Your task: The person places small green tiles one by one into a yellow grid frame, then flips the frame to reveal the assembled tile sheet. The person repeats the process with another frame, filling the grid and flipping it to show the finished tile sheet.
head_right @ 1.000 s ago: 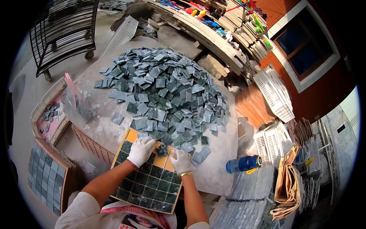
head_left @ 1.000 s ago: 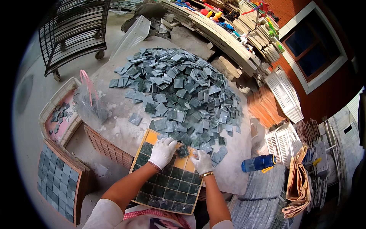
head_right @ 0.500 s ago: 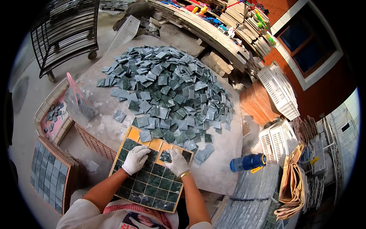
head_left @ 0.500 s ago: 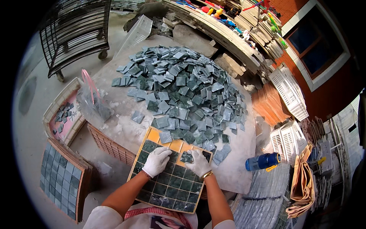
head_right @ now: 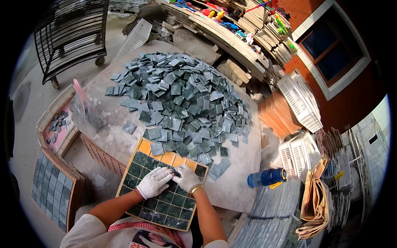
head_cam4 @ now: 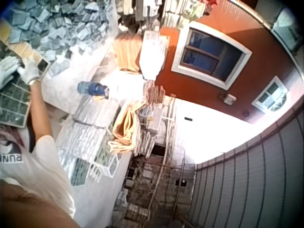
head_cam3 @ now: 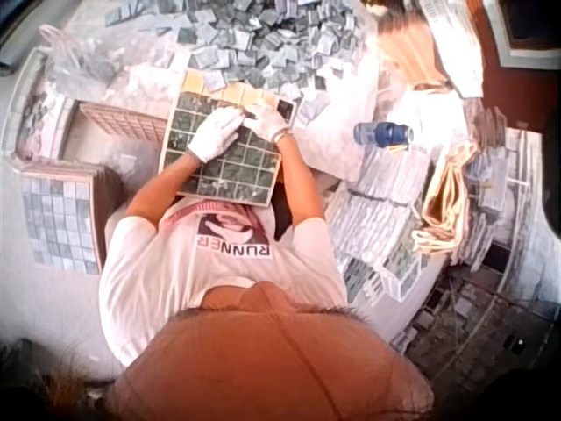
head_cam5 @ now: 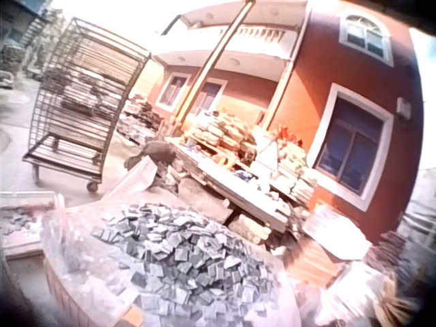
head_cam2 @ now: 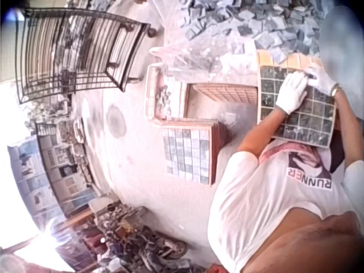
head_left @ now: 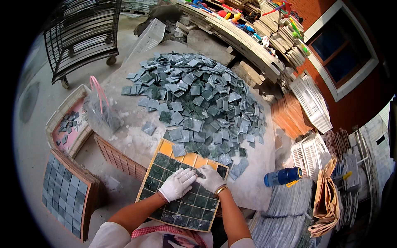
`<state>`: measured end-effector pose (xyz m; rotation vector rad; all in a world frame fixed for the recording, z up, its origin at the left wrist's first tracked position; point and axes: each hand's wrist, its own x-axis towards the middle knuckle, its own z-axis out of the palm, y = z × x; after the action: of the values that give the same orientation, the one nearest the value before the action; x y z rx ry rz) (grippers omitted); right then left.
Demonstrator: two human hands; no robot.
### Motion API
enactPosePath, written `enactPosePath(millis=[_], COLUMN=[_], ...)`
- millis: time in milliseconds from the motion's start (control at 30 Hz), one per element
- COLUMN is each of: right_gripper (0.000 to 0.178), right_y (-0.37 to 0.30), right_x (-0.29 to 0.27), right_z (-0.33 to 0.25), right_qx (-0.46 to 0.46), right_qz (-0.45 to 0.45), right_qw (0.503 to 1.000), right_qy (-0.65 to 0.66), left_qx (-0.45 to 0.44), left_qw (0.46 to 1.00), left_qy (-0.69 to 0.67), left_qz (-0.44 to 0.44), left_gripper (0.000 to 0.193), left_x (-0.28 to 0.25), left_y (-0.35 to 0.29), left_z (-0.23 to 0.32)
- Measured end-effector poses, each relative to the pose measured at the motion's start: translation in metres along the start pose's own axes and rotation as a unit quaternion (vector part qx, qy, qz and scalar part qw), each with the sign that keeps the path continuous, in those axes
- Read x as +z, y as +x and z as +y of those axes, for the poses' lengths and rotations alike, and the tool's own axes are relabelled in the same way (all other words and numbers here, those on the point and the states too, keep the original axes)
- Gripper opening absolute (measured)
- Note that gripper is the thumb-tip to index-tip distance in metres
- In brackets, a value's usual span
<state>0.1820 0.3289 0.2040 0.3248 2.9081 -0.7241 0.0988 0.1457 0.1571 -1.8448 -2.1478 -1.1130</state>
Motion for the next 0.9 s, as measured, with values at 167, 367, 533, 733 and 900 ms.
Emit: enactPosePath(millis=[167, 367, 533, 733, 900], right_gripper=[0.046, 0.063, 0.063, 0.057, 0.047], right_y=[0.041, 0.074, 0.032, -0.033, -0.042], right_x=[-0.014, -0.025, -0.018, -0.018, 0.003], right_z=[0.013, -0.002, 0.024, 0.019, 0.027], right_qx=[0.138, 0.197, 0.093, 0.141, 0.114], right_qz=[0.117, 0.077, 0.139, 0.032, 0.072], right_qw=[0.983, 0.976, 0.983, 0.989, 0.991], right_qy=[0.022, -0.060, -0.072, -0.016, -0.012], left_qx=[-0.021, -0.042, -0.060, -0.073, -0.054], left_qw=[0.995, 0.995, 0.996, 0.993, 0.992], left_qy=[0.056, 0.038, 0.040, 0.066, 0.089], left_qz=[-0.074, -0.077, -0.049, -0.066, -0.072], left_gripper=[0.055, 0.052, 0.051, 0.051, 0.052], left_x=[0.008, 0.010, 0.011, 0.009, 0.013], left_y=[-0.003, -0.002, -0.004, -0.004, 0.002], left_z=[0.014, 0.016, 0.017, 0.020, 0.020])
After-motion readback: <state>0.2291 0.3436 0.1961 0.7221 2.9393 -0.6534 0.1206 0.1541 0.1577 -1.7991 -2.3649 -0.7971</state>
